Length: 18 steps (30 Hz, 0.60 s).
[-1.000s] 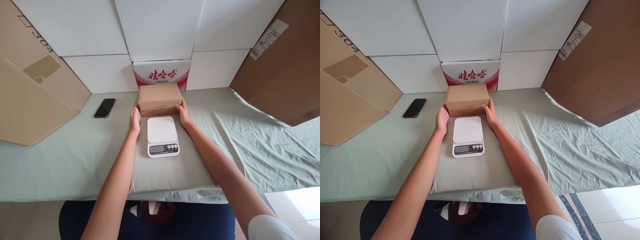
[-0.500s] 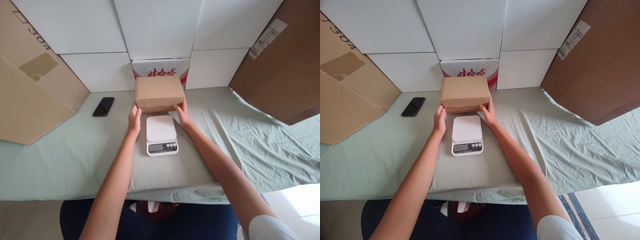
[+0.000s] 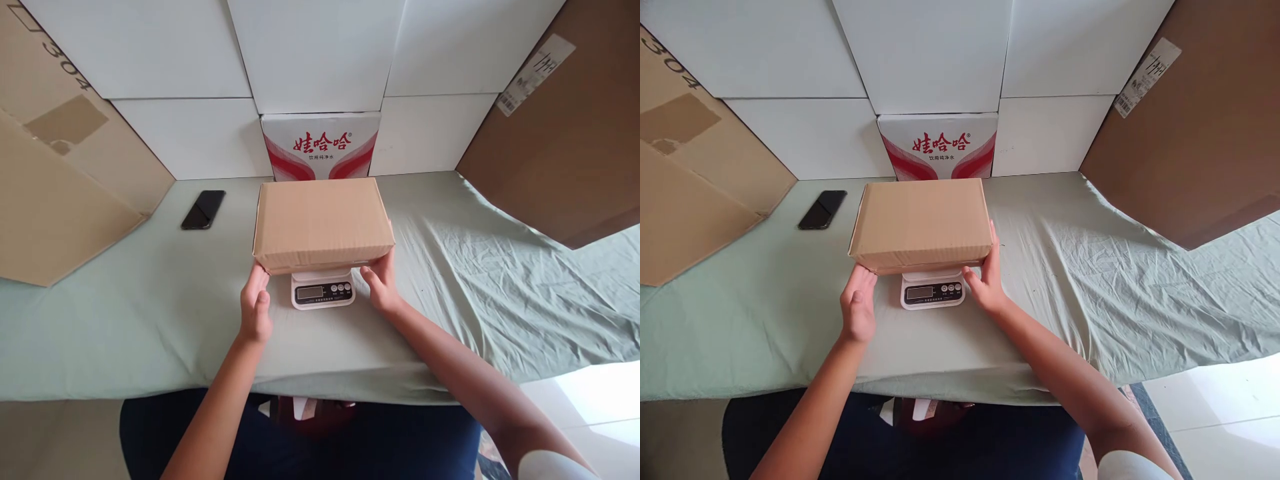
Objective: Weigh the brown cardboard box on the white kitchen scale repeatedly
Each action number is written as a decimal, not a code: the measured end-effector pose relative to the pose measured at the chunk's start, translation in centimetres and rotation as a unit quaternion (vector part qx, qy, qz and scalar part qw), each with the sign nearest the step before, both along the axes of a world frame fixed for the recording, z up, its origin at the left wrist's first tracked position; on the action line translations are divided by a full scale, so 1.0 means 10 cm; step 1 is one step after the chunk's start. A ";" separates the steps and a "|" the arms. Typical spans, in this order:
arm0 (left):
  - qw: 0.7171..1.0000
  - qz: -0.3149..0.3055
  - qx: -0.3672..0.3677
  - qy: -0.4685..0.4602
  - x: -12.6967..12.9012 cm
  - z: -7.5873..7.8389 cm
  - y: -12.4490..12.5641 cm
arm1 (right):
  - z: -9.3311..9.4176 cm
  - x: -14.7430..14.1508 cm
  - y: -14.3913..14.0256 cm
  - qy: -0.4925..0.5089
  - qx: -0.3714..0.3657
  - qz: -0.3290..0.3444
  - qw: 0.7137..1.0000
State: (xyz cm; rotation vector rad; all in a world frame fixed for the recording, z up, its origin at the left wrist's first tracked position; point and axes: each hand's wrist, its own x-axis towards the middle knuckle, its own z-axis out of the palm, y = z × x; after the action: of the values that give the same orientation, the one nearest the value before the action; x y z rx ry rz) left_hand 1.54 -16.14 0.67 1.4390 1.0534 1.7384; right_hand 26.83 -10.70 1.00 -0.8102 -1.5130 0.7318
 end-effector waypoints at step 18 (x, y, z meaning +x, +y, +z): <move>0.999 -0.004 -0.039 -0.002 -0.01 0.01 0.00 | -0.01 -0.02 -0.02 -0.008 -0.033 0.000 0.999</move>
State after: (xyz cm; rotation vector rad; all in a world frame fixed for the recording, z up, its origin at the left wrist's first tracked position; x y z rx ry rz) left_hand 1.47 -16.09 0.78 1.3894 1.0995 1.6756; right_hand 26.65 -10.86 0.94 -0.8675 -1.5089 0.7804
